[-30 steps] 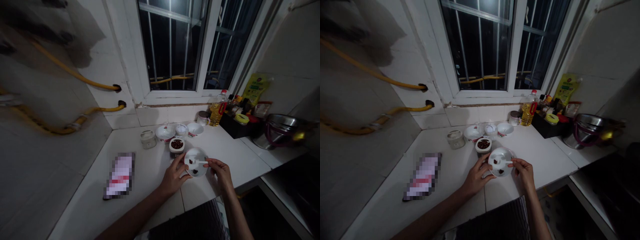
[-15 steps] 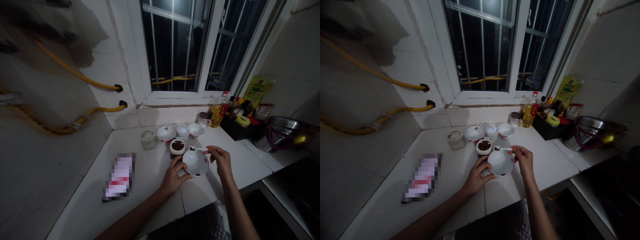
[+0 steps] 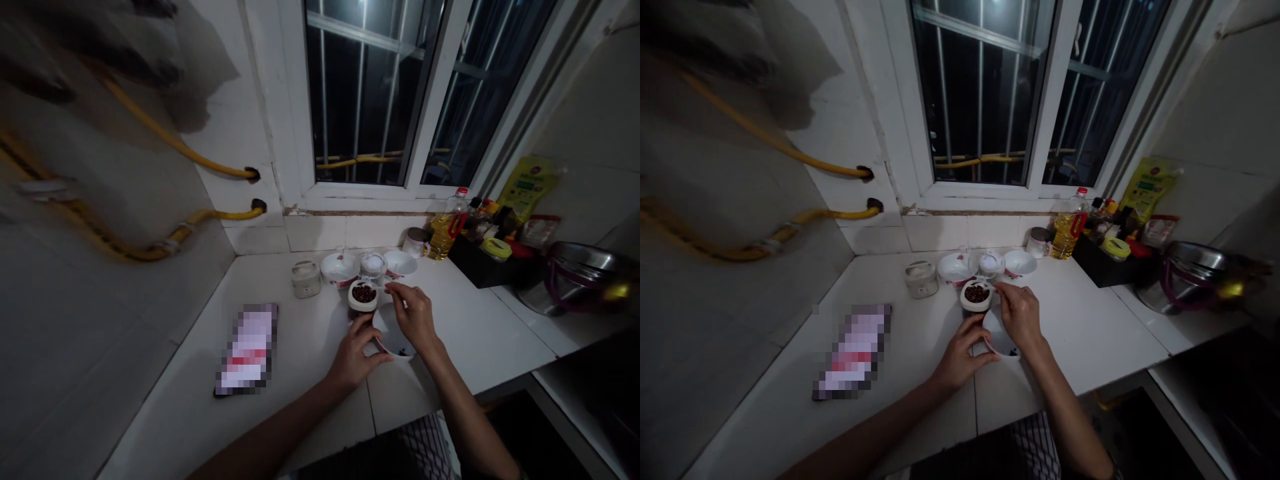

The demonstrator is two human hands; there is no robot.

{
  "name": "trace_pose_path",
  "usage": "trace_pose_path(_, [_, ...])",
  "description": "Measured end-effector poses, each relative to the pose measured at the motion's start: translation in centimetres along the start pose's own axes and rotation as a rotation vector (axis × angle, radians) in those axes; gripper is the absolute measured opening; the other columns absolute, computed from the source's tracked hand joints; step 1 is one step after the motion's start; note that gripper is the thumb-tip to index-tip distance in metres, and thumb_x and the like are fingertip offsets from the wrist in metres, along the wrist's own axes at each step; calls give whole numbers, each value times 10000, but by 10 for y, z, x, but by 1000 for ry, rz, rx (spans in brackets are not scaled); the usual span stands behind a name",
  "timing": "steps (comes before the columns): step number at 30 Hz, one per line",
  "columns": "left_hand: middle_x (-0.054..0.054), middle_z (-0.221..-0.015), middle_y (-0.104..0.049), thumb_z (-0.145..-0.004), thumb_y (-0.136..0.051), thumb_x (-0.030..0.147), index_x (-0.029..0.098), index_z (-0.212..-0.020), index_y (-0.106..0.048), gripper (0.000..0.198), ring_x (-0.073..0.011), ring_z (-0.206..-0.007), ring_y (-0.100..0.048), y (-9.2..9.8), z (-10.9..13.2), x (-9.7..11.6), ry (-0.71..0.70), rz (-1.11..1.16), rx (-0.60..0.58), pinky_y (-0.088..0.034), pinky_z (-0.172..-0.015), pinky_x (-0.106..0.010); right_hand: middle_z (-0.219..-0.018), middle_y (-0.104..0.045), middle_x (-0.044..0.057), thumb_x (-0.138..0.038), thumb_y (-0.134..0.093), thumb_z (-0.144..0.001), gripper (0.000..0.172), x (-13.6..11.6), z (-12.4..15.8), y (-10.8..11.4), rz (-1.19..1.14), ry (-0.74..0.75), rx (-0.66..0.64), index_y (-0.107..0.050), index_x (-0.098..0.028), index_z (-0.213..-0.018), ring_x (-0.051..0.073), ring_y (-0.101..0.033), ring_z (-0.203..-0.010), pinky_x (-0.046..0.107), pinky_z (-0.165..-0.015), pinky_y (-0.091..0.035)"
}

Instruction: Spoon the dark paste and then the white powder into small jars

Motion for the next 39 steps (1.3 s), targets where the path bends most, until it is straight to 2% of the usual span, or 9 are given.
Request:
trace_pose_path(6, [-77, -1147, -567, -617, -842, 161, 184, -775, -637, 259, -213, -1020, -621, 0, 0, 2, -9, -7, 15, -525, -884, -358, -881, -761, 85, -147, -442, -910, 261, -11, 2, 9, 90, 205, 49, -689, -183, -985, 186, -700, -784, 315, -708, -471])
trace_pose_path(8, [-80, -1162, -568, -618, -842, 168, 185, -773, -635, 259, -222, -1040, -617, 0, 0, 2, -15, -22, 15, -527, -887, -365, -853, -758, 79, -168, -461, -911, 235, -12, 7, 19, 57, 165, 95, -687, -188, -969, 185, -692, -755, 317, -699, -482])
trace_pose_path(12, [-111, -1246, -545, -641, -831, 196, 184, -805, -641, 252, -263, -1130, -582, 0, 1, 3, -65, -78, 1, -517, -920, -392, -832, -737, 69, -267, -501, -917, 194, -2, 28, 46, -18, -86, 143, -677, -205, -971, 194, -667, -724, 330, -686, -509])
trace_pose_path(15, [-139, -1318, -501, -677, -812, 207, 181, -836, -637, 238, -272, -1153, -574, 0, 3, 5, -134, -105, -26, -514, -936, -395, -813, -724, 63, -276, -508, -915, 186, 9, 45, 55, -5, -107, 22, -675, -209, -961, 199, -658, -729, 334, -692, -504])
trace_pose_path(19, [-153, -1372, -457, -763, -747, 230, 182, -878, -624, 175, -243, -1078, -620, 0, 6, 12, -249, -130, -70, -528, -926, -380, -781, -720, 64, -203, -478, -916, 198, 18, 57, 55, 123, 20, -63, -670, -190, -965, 196, -637, -690, 349, -692, -473])
trace_pose_path(25, [-146, -1431, -402, -815, -693, 253, 177, -920, -617, 150, -278, -1206, -543, -1, 9, 15, -353, -227, -89, -503, -978, -395, -752, -714, 62, -184, -456, -913, 223, 15, 66, 56, 140, 32, -219, -678, -204, -922, 199, -631, -693, 332, -678, -469])
trace_pose_path(28, [-157, -1445, -390, -826, -682, 262, 168, -917, -607, 151, -291, -1248, -507, 1, 9, 15, -413, -284, -48, -506, -980, -399, -761, -724, 62, -205, -480, -887, 212, 19, 70, 64, 149, -65, -180, -688, -208, -931, 206, -639, -695, 330, -678, -481])
trace_pose_path(33, [-149, -1471, -374, -848, -656, 267, 168, -930, -609, 137, -295, -1307, -446, 3, 8, 18, -461, -412, -70, -490, -1005, -423, -714, -725, 52, -279, -517, -831, 213, 31, 78, 65, 128, -372, -142, -712, -215, -888, 225, -646, -654, 338, -659, -469])
trace_pose_path(39, [-154, -1484, -360, -861, -641, 265, 168, -955, -600, 142, -301, -1316, -435, 4, 9, 24, -553, -481, -23, -506, -990, -429, -511, -644, 15, -463, -687, -669, 286, 31, 98, 29, -526, -801, -13, -694, -181, -710, 138, -492, -412, 265, -448, -396])
Point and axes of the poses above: each hand's wrist, its own z-axis away from the middle knuckle, its own y-axis out of the back of the hand, x = y × z, the point moved 3 cm from there along -z, towards the middle knuckle
